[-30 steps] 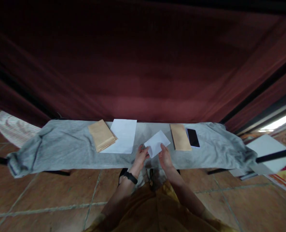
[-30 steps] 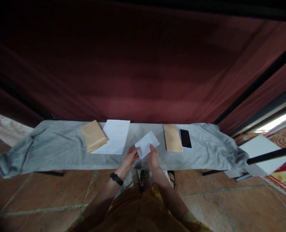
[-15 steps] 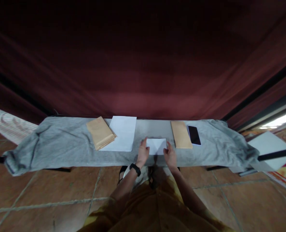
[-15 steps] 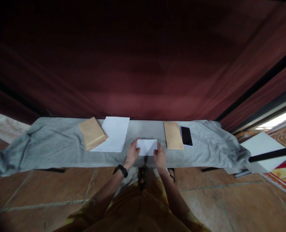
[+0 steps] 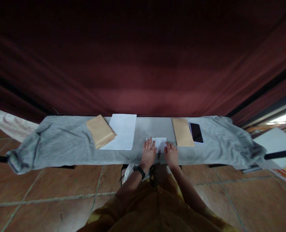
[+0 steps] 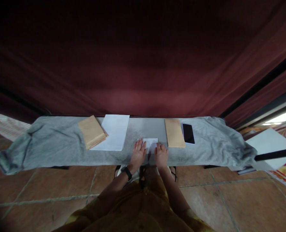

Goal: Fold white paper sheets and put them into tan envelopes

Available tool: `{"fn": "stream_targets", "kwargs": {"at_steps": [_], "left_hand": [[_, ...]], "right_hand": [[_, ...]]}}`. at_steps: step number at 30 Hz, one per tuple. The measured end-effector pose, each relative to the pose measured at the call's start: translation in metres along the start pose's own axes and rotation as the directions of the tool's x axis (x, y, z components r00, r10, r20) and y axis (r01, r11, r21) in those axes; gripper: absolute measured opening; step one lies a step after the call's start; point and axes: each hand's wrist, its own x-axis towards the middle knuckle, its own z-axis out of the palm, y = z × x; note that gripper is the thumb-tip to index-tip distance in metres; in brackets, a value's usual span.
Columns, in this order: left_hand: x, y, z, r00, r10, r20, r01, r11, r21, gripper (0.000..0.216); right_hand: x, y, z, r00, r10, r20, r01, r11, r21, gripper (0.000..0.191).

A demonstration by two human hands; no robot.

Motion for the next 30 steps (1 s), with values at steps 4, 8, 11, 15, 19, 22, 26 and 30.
{"fn": "stream_targets", "kwargs": {"at_steps": [4, 8, 11, 15, 19, 22, 26, 30], "left_hand": [[-0.007, 0.008, 0.009, 0.996, 0.072, 0.054, -0.074, 0.996, 0.045, 0.057], [-0.007, 0.008, 0.007, 0.992, 0.070, 0.102, -0.077, 0.995, 0.063, 0.057], [-0.007, 0.004, 0.004, 0.994, 0.059, 0.089, -0.064, 0.996, 0.055, 0.060], [-0.011, -0.006, 0.001, 0.998, 0.023, 0.052, -0.026, 0.999, 0.048, 0.060], [-0.011, -0.010, 0.002, 0.999, -0.037, 0.013, 0.036, 0.997, 0.068, 0.058], [-0.004, 0.000, 0.007, 0.999, -0.041, 0.009, 0.040, 0.996, 0.082, 0.057], [0.010, 0.021, 0.016, 0.992, 0.060, 0.109, -0.067, 0.996, 0.062, 0.055], [0.016, 0.023, 0.020, 0.990, 0.053, 0.131, -0.063, 0.996, 0.070, 0.059]], "right_hand": [[0.004, -0.005, 0.002, 0.997, -0.058, -0.044, 0.061, 0.997, 0.054, 0.041], [0.011, -0.018, 0.006, 0.962, -0.271, 0.023, 0.266, 0.955, 0.134, 0.046], [0.010, -0.021, 0.009, 0.947, -0.314, 0.070, 0.310, 0.948, 0.066, 0.049], [0.004, -0.015, 0.012, 0.960, -0.276, 0.053, 0.278, 0.960, -0.034, 0.054], [-0.001, -0.012, 0.015, 0.970, -0.242, 0.024, 0.243, 0.967, -0.078, 0.057], [-0.002, -0.013, 0.015, 0.974, -0.222, 0.051, 0.226, 0.970, -0.094, 0.058], [-0.001, -0.012, 0.012, 0.969, -0.205, 0.138, 0.224, 0.965, -0.138, 0.059], [-0.002, -0.011, 0.010, 0.965, -0.214, 0.150, 0.237, 0.959, -0.158, 0.061]]}}
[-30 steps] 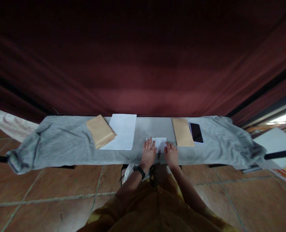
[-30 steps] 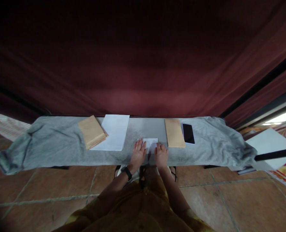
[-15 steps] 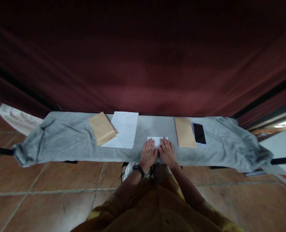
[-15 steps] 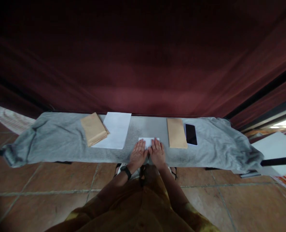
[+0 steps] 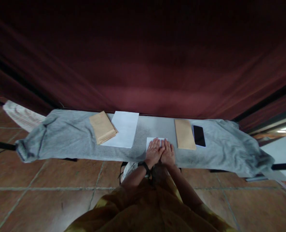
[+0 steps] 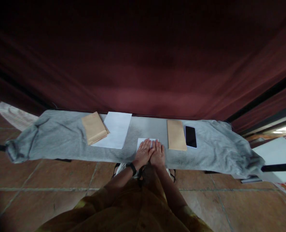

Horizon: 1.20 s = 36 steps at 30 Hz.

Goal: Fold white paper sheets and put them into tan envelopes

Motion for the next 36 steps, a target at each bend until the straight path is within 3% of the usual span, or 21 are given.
{"fn": "stream_targets", "kwargs": {"at_steps": [12, 17, 20, 29, 36], "left_hand": [[-0.015, -0.035, -0.002, 0.990, -0.078, -0.115, 0.090, 0.991, 0.102, 0.062], [-0.015, -0.040, -0.003, 0.997, -0.008, -0.073, 0.018, 0.992, 0.127, 0.061], [-0.016, -0.042, -0.004, 0.998, 0.006, -0.067, 0.003, 0.990, 0.138, 0.062], [-0.020, -0.046, -0.003, 0.992, 0.000, -0.129, 0.018, 0.990, 0.137, 0.060], [-0.028, -0.050, -0.008, 0.991, 0.047, -0.125, -0.029, 0.990, 0.136, 0.066]], "right_hand": [[0.006, -0.006, -0.001, 0.995, 0.012, -0.095, -0.007, 0.999, 0.045, 0.053], [0.018, -0.028, -0.004, 0.986, -0.153, -0.059, 0.159, 0.981, 0.113, 0.048], [0.019, -0.034, 0.001, 0.983, -0.162, -0.085, 0.174, 0.974, 0.149, 0.049], [0.004, 0.001, 0.010, 0.985, -0.056, -0.164, 0.070, 0.995, 0.077, 0.057], [-0.005, 0.013, 0.015, 0.976, -0.053, -0.210, 0.065, 0.997, 0.050, 0.063]]}}
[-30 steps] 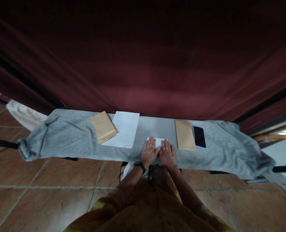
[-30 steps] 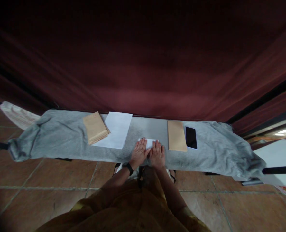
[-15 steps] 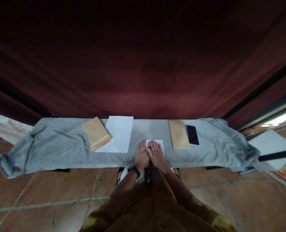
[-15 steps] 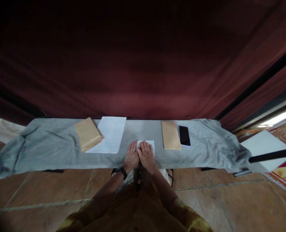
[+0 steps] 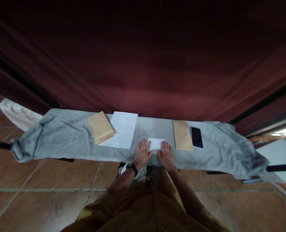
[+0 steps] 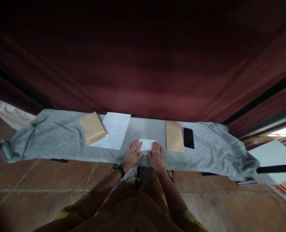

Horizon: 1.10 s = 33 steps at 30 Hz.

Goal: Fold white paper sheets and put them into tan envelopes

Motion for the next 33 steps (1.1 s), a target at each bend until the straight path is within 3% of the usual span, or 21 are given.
{"fn": "stream_targets", "kwargs": {"at_steps": [3, 7, 16, 23, 28, 33], "left_hand": [[-0.003, 0.004, -0.005, 0.989, 0.144, 0.036, -0.142, 0.989, -0.051, 0.065], [-0.009, 0.008, -0.016, 0.936, 0.329, 0.127, -0.311, 0.939, -0.146, 0.066], [-0.015, 0.001, -0.026, 0.913, 0.388, 0.123, -0.361, 0.911, -0.198, 0.067], [-0.017, 0.004, -0.023, 0.902, 0.400, 0.160, -0.376, 0.912, -0.161, 0.068], [-0.020, 0.000, -0.031, 0.880, 0.431, 0.200, -0.405, 0.900, -0.161, 0.068], [-0.025, -0.020, -0.040, 0.832, 0.527, 0.176, -0.486, 0.844, -0.229, 0.071]], "right_hand": [[-0.002, 0.001, 0.001, 1.000, -0.007, 0.007, 0.007, 1.000, 0.012, 0.063], [-0.003, 0.004, -0.001, 0.999, -0.040, 0.033, 0.039, 0.999, 0.020, 0.061], [0.000, 0.006, -0.009, 0.993, -0.066, 0.093, 0.062, 0.997, 0.040, 0.057], [-0.017, -0.006, -0.019, 0.955, -0.265, 0.132, 0.252, 0.962, 0.108, 0.052], [-0.024, -0.001, -0.025, 0.955, -0.270, 0.125, 0.265, 0.963, 0.057, 0.052], [-0.024, 0.004, -0.025, 0.959, -0.256, 0.122, 0.254, 0.967, 0.037, 0.054]]}}
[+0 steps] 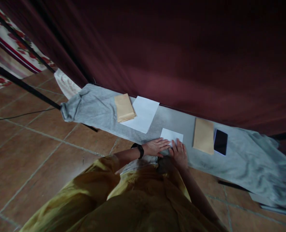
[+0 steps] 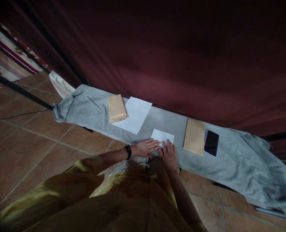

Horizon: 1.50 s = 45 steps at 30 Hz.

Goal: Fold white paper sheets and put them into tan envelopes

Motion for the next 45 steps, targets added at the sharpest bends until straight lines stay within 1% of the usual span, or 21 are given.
{"fn": "stream_targets", "kwargs": {"at_steps": [4, 6, 13, 17, 19, 21, 24, 27, 30, 32, 34, 37, 39, 41, 43, 45], "left_hand": [[-0.015, -0.011, -0.009, 1.000, -0.009, -0.005, 0.008, 0.997, -0.073, 0.060], [-0.019, -0.014, -0.011, 1.000, -0.012, -0.003, 0.012, 0.996, -0.083, 0.058], [-0.020, -0.011, -0.011, 0.999, -0.016, 0.037, 0.019, 0.997, -0.080, 0.066], [-0.020, -0.010, -0.015, 1.000, -0.020, 0.018, 0.021, 0.996, -0.081, 0.063], [-0.019, -0.008, -0.018, 1.000, 0.003, 0.008, -0.003, 0.998, -0.058, 0.064], [-0.016, -0.005, -0.020, 1.000, -0.004, 0.005, 0.004, 0.999, -0.034, 0.067], [-0.001, 0.003, -0.014, 0.993, -0.118, -0.015, 0.118, 0.993, -0.017, 0.069], [0.023, 0.009, 0.000, 0.969, -0.236, -0.066, 0.235, 0.972, -0.029, 0.067], [0.048, 0.010, 0.013, 0.942, -0.314, -0.116, 0.313, 0.949, -0.033, 0.063], [0.058, 0.008, 0.019, 0.924, -0.355, -0.146, 0.355, 0.935, -0.023, 0.063], [0.063, 0.004, 0.022, 0.904, -0.389, -0.178, 0.395, 0.919, -0.006, 0.063], [0.060, -0.002, 0.027, 0.865, -0.452, -0.218, 0.468, 0.883, 0.025, 0.063], [0.057, -0.005, 0.029, 0.833, -0.502, -0.233, 0.525, 0.850, 0.044, 0.061], [0.056, -0.007, 0.031, 0.811, -0.536, -0.236, 0.562, 0.825, 0.061, 0.060], [0.056, -0.008, 0.032, 0.806, -0.547, -0.227, 0.575, 0.815, 0.077, 0.061], [0.056, -0.008, 0.031, 0.810, -0.547, -0.210, 0.574, 0.814, 0.093, 0.060]], "right_hand": [[-0.001, 0.000, 0.002, 1.000, 0.004, -0.003, -0.004, 1.000, 0.024, 0.055], [-0.002, 0.000, 0.003, 1.000, 0.009, 0.000, -0.009, 1.000, 0.030, 0.055], [-0.002, 0.001, 0.004, 1.000, 0.002, 0.010, -0.002, 1.000, 0.015, 0.054], [-0.002, 0.000, 0.006, 1.000, 0.020, 0.003, -0.020, 1.000, 0.010, 0.053], [-0.002, 0.000, 0.006, 1.000, 0.031, -0.002, -0.031, 0.999, 0.010, 0.053], [-0.002, -0.001, 0.007, 0.999, 0.037, -0.004, -0.037, 0.999, 0.009, 0.054], [-0.001, -0.003, 0.005, 0.999, 0.037, -0.006, -0.037, 0.999, -0.001, 0.054], [0.001, -0.005, 0.002, 0.999, 0.042, -0.003, -0.042, 0.999, -0.017, 0.053], [0.004, -0.008, -0.003, 0.998, 0.056, 0.007, -0.056, 0.998, -0.017, 0.050], [0.005, -0.009, -0.005, 0.998, 0.061, 0.022, -0.061, 0.998, -0.008, 0.049], [0.006, -0.010, -0.007, 0.997, 0.072, 0.032, -0.073, 0.997, 0.004, 0.047], [0.006, -0.011, -0.007, 0.993, 0.112, 0.031, -0.113, 0.993, 0.028, 0.047], [0.009, -0.011, -0.006, 0.987, 0.158, 0.034, -0.159, 0.986, 0.050, 0.048], [0.017, -0.012, -0.004, 0.977, 0.210, 0.038, -0.212, 0.975, 0.071, 0.048], [0.029, -0.012, -0.002, 0.971, 0.238, 0.038, -0.240, 0.967, 0.085, 0.049], [0.042, -0.013, 0.001, 0.972, 0.233, 0.031, -0.235, 0.968, 0.091, 0.048]]}}
